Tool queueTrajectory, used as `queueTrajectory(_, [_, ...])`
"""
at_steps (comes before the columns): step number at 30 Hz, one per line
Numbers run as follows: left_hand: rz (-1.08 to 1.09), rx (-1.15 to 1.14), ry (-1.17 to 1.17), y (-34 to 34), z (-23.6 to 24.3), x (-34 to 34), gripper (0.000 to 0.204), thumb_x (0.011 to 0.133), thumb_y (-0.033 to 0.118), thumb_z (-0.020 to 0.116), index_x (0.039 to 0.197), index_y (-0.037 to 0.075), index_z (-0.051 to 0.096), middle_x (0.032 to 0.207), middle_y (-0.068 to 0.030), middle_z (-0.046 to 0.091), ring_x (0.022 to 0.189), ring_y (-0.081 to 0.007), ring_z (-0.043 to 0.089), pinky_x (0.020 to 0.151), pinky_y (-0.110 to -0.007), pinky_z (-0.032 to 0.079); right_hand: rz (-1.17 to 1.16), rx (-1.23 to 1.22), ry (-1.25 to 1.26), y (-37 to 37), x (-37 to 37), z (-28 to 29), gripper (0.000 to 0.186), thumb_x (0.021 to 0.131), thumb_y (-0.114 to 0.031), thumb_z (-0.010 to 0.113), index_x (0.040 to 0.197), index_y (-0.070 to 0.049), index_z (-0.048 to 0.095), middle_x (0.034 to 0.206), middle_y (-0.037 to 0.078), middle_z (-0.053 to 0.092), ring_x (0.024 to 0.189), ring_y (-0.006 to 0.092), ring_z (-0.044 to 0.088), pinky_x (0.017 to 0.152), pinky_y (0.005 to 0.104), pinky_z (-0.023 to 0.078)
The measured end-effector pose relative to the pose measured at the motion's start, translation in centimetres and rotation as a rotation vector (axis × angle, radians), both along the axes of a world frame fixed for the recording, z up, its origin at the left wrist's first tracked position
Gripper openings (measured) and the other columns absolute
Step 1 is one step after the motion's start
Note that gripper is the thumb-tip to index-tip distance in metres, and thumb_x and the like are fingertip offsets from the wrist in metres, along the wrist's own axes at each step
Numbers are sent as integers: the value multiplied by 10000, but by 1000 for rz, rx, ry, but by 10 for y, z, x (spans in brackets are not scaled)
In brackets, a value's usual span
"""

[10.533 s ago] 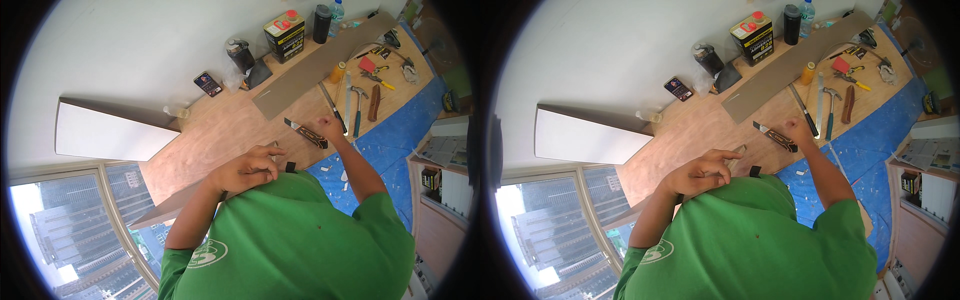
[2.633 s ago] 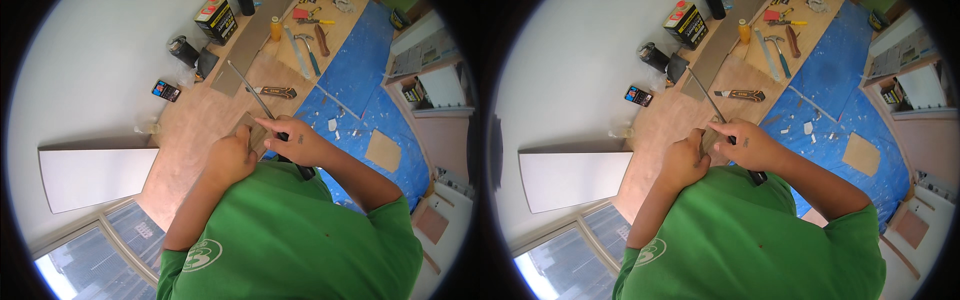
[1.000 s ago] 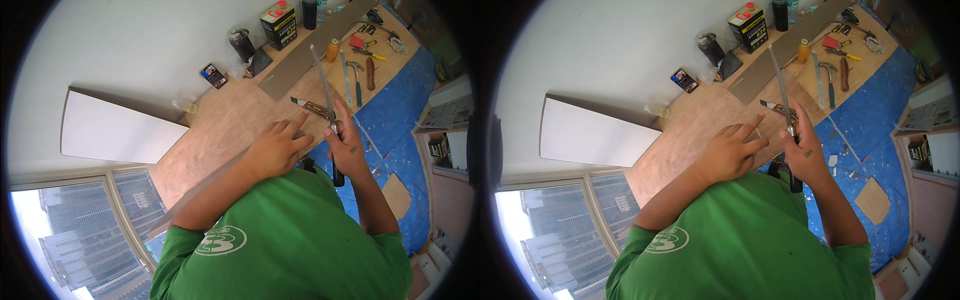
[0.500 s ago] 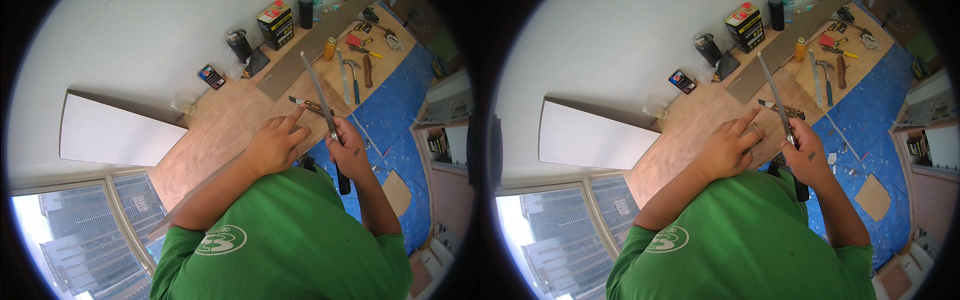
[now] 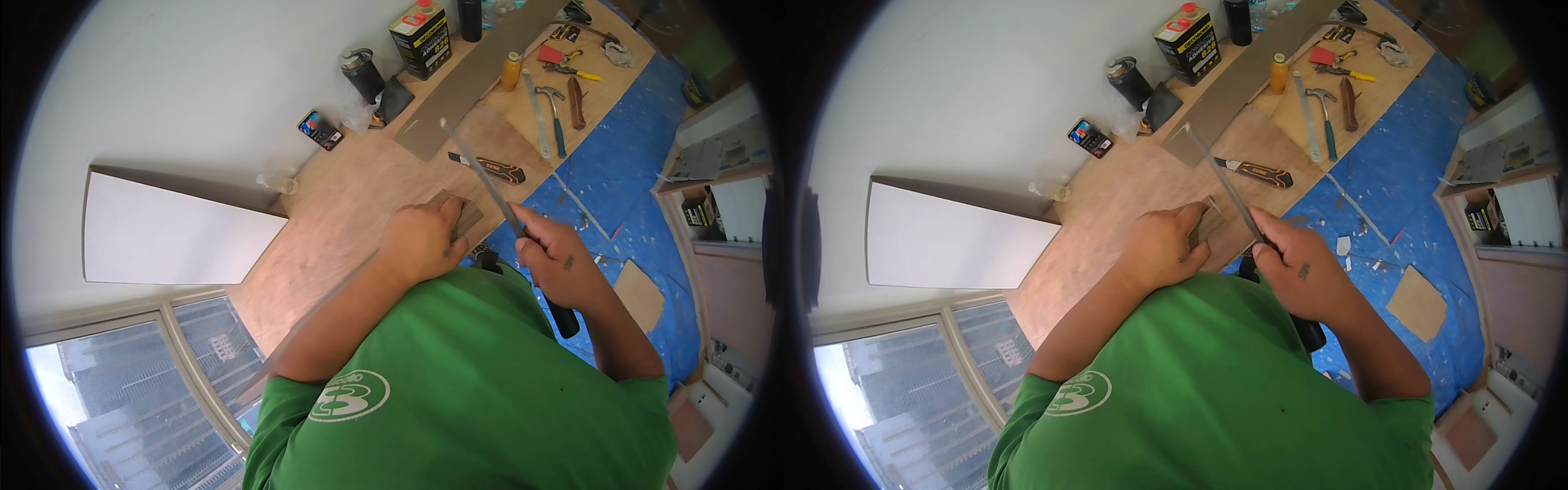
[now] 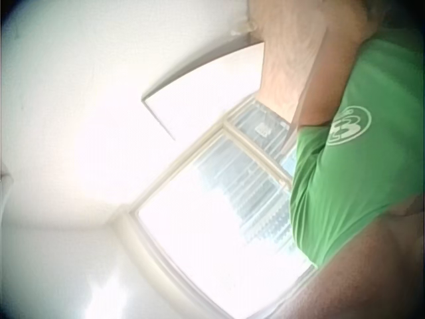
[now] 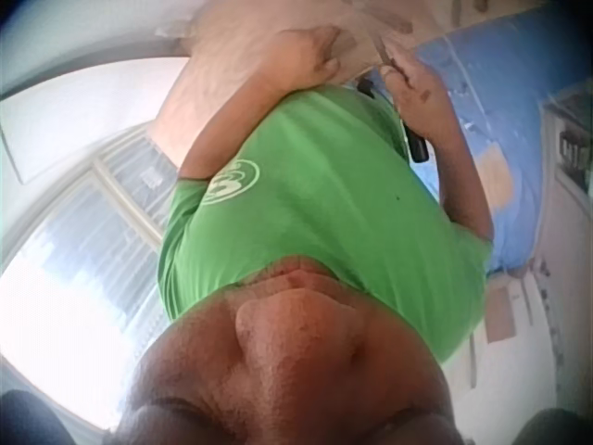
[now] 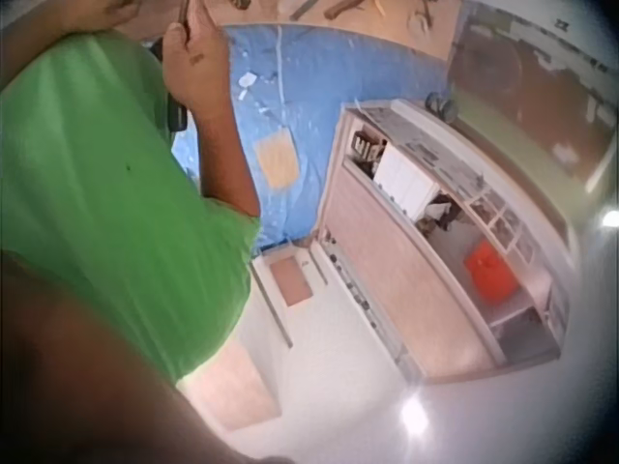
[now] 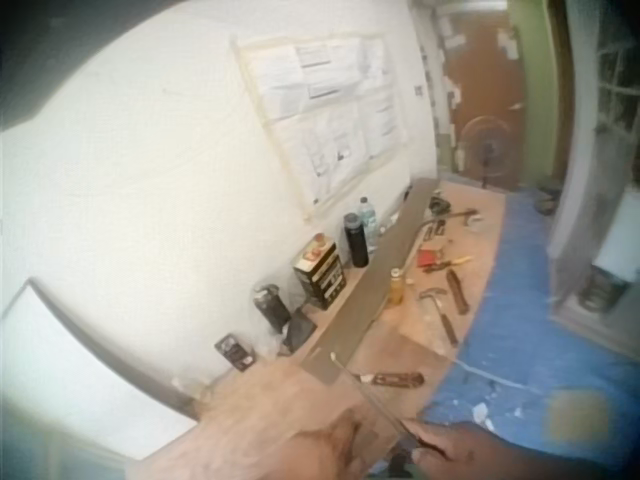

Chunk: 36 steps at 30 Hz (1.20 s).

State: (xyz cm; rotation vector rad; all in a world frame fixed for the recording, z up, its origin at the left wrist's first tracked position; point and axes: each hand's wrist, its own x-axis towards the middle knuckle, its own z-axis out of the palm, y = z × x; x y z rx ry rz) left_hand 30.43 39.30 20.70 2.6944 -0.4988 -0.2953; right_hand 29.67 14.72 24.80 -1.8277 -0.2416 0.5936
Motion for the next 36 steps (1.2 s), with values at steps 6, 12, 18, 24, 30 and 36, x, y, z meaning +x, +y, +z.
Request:
queueTrajectory(6, [8,15,-4,-3,1,-2,470,775,256,714,1183,35,635,789,-151,712,763,-368,709,685,-479,559,119,-123,-177,-1,-12,3,511,973,-73,511,1467,54,488,912,197,690,776,280,680,751,394,522])
queueTrajectory(12, [8,31,-25,-8,3,-6,354,789,263,717,1042,32,628,776,-177,709,751,-384,715,687,-494,566,223,-219,-248,-7,-11,21,460,963,-86,531,1376,116,517,881,275,655,813,416,666,726,459,518])
queueTrajectory(18, [15,30,-6,-10,1,-10,359,774,245,714,1051,32,632,777,-176,712,741,-386,710,679,-493,564,276,-276,-272,-7,-10,22,440,954,-107,553,1328,124,544,818,258,639,779,434,648,681,492,502])
queueTrajectory(24, [-19,41,-47,-13,-5,-10,455,759,238,705,1158,28,647,744,-177,693,723,-391,694,664,-499,555,306,-380,-280,13,10,1,345,958,-134,546,1209,100,587,817,264,644,793,449,649,698,503,505])
queueTrajectory(30, [-14,46,-43,-14,-7,-13,413,759,244,710,1105,30,637,730,-188,682,705,-399,687,662,-504,553,322,-421,-130,1,15,18,331,965,-143,510,1207,69,590,877,280,658,821,442,657,714,493,503])
queueTrajectory(36, [-22,41,-14,-14,-8,-13,423,783,255,705,1130,29,619,739,-185,688,717,-394,692,660,-508,553,321,-428,-231,18,11,2,292,967,-113,489,1180,56,594,801,243,645,758,420,646,692,480,502])
